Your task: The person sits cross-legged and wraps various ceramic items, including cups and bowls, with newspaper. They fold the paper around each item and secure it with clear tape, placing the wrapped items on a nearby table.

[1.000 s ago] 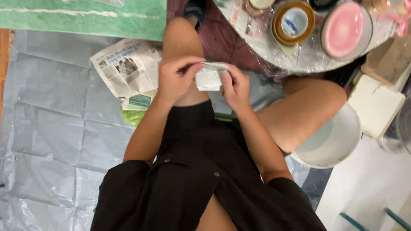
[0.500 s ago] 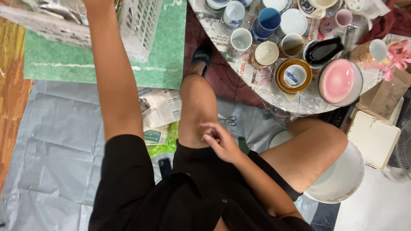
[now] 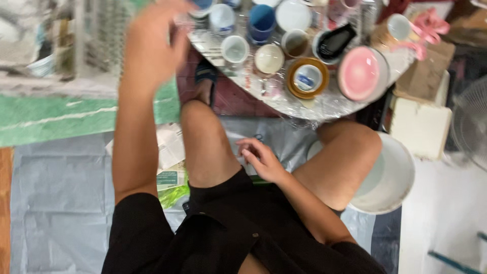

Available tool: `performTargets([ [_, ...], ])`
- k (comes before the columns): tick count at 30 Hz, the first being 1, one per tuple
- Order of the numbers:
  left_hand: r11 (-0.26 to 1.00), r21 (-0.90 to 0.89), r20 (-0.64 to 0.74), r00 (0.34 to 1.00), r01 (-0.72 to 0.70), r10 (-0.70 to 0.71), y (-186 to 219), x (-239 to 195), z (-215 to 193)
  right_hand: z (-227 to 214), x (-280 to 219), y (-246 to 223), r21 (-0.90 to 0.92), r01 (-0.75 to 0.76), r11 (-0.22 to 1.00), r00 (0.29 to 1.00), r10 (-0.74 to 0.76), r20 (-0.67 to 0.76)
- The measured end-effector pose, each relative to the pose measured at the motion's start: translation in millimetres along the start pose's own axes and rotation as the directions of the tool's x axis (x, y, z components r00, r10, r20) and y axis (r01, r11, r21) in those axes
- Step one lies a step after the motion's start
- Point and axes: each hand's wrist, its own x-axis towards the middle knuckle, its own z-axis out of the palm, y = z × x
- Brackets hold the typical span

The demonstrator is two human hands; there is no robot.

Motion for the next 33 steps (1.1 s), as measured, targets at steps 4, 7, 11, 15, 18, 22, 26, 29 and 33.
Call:
performTargets([
  [4, 0.92, -0.384, 0.168, 0.974, -0.076, 0.151, 107, 22, 67, -48, 6, -16, -0.004, 0.035, 0.999, 0.996, -0.035, -0.081],
  [7, 0.849, -0.52, 0.121, 0.975, -0.099, 0.187, 147, 35, 121, -90, 6, -36, -0.085, 0.053, 0.995, 0.986, -0.066, -0.156],
  [11, 0.696, -0.715, 0.101, 0.995, 0.071, 0.003, 153, 28, 186, -153, 13, -61, -0.227, 0.146, 0.963, 0.949, -0.201, -0.243],
  [15, 0.708, -0.699, 0.114, 0.993, 0.1, -0.028, 144, 2, 227, -223, 34, -83, -0.463, 0.089, 0.882, 0.888, -0.281, -0.365],
  [18, 0.73, -0.684, 0.111, 0.987, -0.008, 0.116, 143, -6, 242, -288, 80, -88, -0.743, 0.097, 0.662, 0.818, -0.478, -0.319],
  [22, 0.739, -0.643, 0.046, 0.953, -0.202, 0.301, 144, 0, 253, -395, 167, -81, -0.925, 0.081, 0.37, 0.764, -0.62, -0.181],
  [26, 0.753, -0.64, 0.106, 0.954, -0.15, 0.28, 140, 5, 257, -479, 236, -49, -0.97, -0.089, 0.228, 0.842, -0.503, -0.196],
  [29, 0.708, -0.696, 0.109, 0.956, -0.122, 0.272, 136, 11, 256, -512, 274, -20, -0.99, -0.129, 0.059, 0.903, -0.405, -0.142],
  [33, 0.692, -0.719, 0.139, 0.963, -0.064, 0.233, 133, 19, 251, -537, 300, 3, -0.978, -0.202, -0.052, 0.954, -0.237, -0.185],
])
